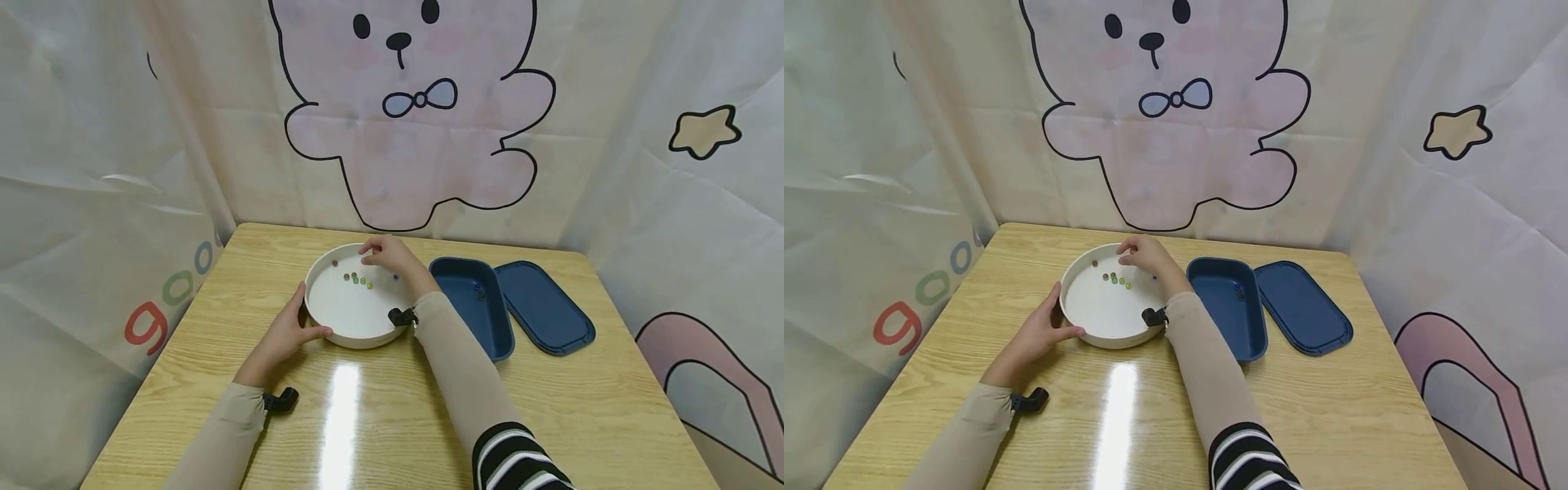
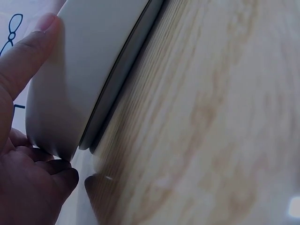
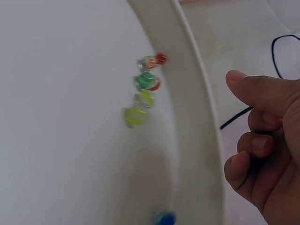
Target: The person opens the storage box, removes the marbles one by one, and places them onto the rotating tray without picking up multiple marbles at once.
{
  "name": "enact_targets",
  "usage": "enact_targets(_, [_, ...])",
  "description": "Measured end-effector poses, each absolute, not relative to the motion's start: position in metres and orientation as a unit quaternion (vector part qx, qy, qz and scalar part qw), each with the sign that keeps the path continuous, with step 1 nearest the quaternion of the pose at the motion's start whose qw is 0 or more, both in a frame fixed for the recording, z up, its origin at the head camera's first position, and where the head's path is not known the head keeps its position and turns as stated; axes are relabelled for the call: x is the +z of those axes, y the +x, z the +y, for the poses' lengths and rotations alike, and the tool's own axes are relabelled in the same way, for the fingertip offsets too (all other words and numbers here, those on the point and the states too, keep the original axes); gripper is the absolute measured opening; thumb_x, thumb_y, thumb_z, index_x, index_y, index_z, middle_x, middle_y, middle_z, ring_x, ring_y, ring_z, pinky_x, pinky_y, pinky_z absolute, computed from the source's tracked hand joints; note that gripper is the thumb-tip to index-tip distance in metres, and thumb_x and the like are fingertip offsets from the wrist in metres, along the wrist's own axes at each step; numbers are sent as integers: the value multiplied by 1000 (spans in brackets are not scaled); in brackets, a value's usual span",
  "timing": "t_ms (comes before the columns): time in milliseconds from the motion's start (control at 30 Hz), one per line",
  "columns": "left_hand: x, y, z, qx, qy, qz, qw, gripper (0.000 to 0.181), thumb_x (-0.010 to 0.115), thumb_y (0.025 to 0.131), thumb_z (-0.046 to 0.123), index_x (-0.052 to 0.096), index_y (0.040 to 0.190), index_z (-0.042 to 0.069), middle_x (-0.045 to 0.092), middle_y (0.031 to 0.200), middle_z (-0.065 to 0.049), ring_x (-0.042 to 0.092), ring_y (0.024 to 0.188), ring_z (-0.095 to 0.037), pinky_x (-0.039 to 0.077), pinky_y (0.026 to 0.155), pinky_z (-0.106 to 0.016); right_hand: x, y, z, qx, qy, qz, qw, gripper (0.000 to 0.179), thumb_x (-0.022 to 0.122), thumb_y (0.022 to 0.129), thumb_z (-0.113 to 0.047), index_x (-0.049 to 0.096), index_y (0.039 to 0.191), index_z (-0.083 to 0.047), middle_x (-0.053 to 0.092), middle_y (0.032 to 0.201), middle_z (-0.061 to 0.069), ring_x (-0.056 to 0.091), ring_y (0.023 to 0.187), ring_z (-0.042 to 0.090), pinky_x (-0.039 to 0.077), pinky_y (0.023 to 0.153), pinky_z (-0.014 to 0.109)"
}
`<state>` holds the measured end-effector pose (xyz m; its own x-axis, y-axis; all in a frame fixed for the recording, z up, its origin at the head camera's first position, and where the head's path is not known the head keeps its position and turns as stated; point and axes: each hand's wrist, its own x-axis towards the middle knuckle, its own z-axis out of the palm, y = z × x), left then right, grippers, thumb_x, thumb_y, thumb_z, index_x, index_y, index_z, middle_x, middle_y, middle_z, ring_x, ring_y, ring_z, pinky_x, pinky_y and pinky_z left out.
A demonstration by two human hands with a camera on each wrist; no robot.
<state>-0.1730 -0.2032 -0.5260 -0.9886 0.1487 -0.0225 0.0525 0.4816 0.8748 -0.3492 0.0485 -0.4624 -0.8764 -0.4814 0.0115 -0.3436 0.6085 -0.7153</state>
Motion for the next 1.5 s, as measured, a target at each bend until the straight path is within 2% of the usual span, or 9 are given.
enact_targets(200, [-526,-172,-200,512,63,856,45,129,88,81,40,-5,165,10,-1,172,-12,3,159,-33,13,127,-56,-425,-341,75,-400,-221,886,77,22,74,97,-25,75,116,-15,47,85,2,43,82,20,36,71,33])
enact_targets(333, [-526,-172,-201,518,64,852,43,129,88,81,38,-5,165,10,-2,172,-11,3,159,-33,12,127,-56,-406,-334,99,-393,-220,892,37,22,74,96,-30,76,114,-18,52,83,5,45,77,24,39,69,35])
enact_targets(600, [-527,-172,-203,510,64,857,44,130,89,80,41,-5,165,9,-2,172,-11,2,159,-33,12,127,-56,-398,-320,145,-415,-218,883,15,24,75,96,-29,77,115,-15,45,75,5,40,69,25,37,65,35])
enact_targets(800, [-527,-170,-203,511,60,856,47,131,89,79,41,-5,165,9,-3,172,-11,2,159,-34,11,127,-57,-389,-312,175,-382,-226,895,-35,21,75,96,-27,78,113,-14,50,86,7,42,79,26,36,69,39])
enact_targets(933, [-527,-170,-203,514,64,855,41,132,89,79,42,-5,165,9,-2,172,-12,2,159,-33,11,127,-56,-392,-310,197,-368,-215,904,-41,21,75,96,-26,78,113,-14,53,103,12,46,93,29,40,79,42])
enact_targets(1100, [-528,-169,-202,515,65,854,42,133,89,78,44,-5,165,9,0,172,-13,3,158,-34,12,127,-56,-406,-309,224,-371,-176,911,-32,24,74,97,-27,76,117,-14,48,119,15,47,110,33,41,95,49])
enact_targets(1267, [-528,-168,-202,518,62,852,44,132,89,78,44,-6,165,12,0,172,-13,3,158,-35,12,126,-58,-416,-306,240,-369,-147,917,-45,24,75,96,-26,76,116,-13,46,119,15,44,106,31,39,94,50])
enact_targets(1500, [-528,-170,-203,512,63,855,43,133,89,77,46,-5,165,10,-1,172,-11,3,158,-34,12,126,-58,-436,-307,259,-358,-120,925,-46,27,75,96,-26,76,118,-9,46,122,17,42,110,35,40,92,51])
